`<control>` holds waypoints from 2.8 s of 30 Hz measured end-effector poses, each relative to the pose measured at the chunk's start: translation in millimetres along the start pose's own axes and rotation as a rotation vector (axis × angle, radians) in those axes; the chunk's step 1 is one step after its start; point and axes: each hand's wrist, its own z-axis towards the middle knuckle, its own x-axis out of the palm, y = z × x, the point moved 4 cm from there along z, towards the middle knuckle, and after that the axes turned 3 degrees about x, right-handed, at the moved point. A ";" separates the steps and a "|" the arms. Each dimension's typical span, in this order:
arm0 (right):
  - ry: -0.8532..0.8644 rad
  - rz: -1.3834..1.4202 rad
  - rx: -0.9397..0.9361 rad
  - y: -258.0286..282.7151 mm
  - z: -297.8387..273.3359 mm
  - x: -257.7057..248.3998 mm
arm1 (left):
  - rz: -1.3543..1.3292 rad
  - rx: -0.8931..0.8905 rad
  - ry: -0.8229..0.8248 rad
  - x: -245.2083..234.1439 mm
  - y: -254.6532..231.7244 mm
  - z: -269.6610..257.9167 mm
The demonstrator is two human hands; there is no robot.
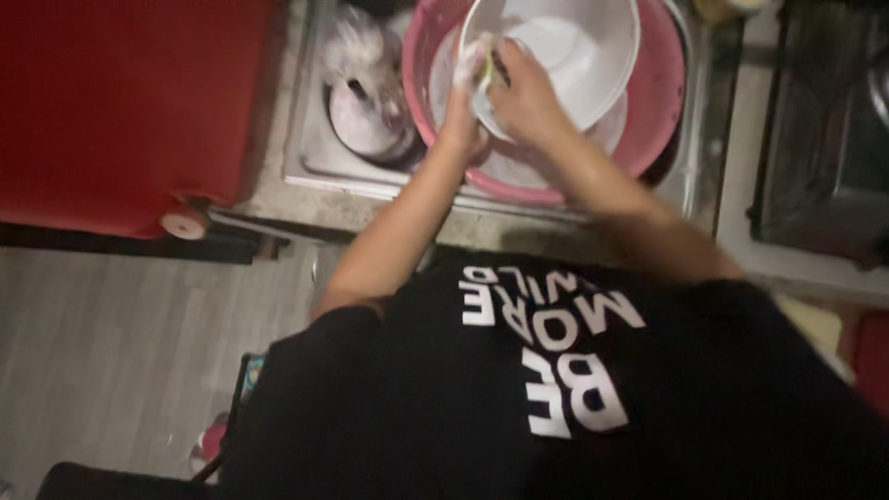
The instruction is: The person washes a white plastic cooker inner pot in a pink basin of soapy water at a kitchen sink. They scrub the pot inside and out with a sponge, rinse it under the tap, and continue scrubbing and rinsing it in the basin.
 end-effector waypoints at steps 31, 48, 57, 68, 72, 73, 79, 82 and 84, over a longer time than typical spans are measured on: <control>0.229 -0.246 0.253 -46.7 30.2 1.4 | 0.416 0.090 0.001 51.6 -25.8 -18.2; 0.029 0.142 0.077 -62.2 20.7 14.4 | 0.277 0.015 -0.074 32.7 -17.9 -10.1; 0.660 -0.734 0.246 -75.6 -13.1 -16.4 | 0.265 -0.050 -0.028 31.5 -5.5 -10.9; 0.487 -0.567 0.115 15.8 -37.5 -44.4 | 0.468 0.146 -0.017 40.0 -24.0 -9.2; 0.404 -0.555 0.099 34.9 -36.2 -43.8 | 0.724 0.162 0.027 49.3 -25.9 -14.3; 0.334 -0.433 0.134 35.4 -29.0 -39.4 | 0.664 0.126 0.023 49.0 -24.7 -12.7; -0.288 0.438 0.306 -16.9 13.6 -8.7 | 0.337 -0.236 -0.015 31.4 17.8 -8.7; -0.140 0.252 0.175 -41.4 23.2 9.2 | 0.466 0.000 -0.041 33.9 2.9 -3.5; 0.072 -0.018 0.095 -55.7 18.3 8.4 | 0.676 0.251 -0.002 42.3 -19.1 -8.2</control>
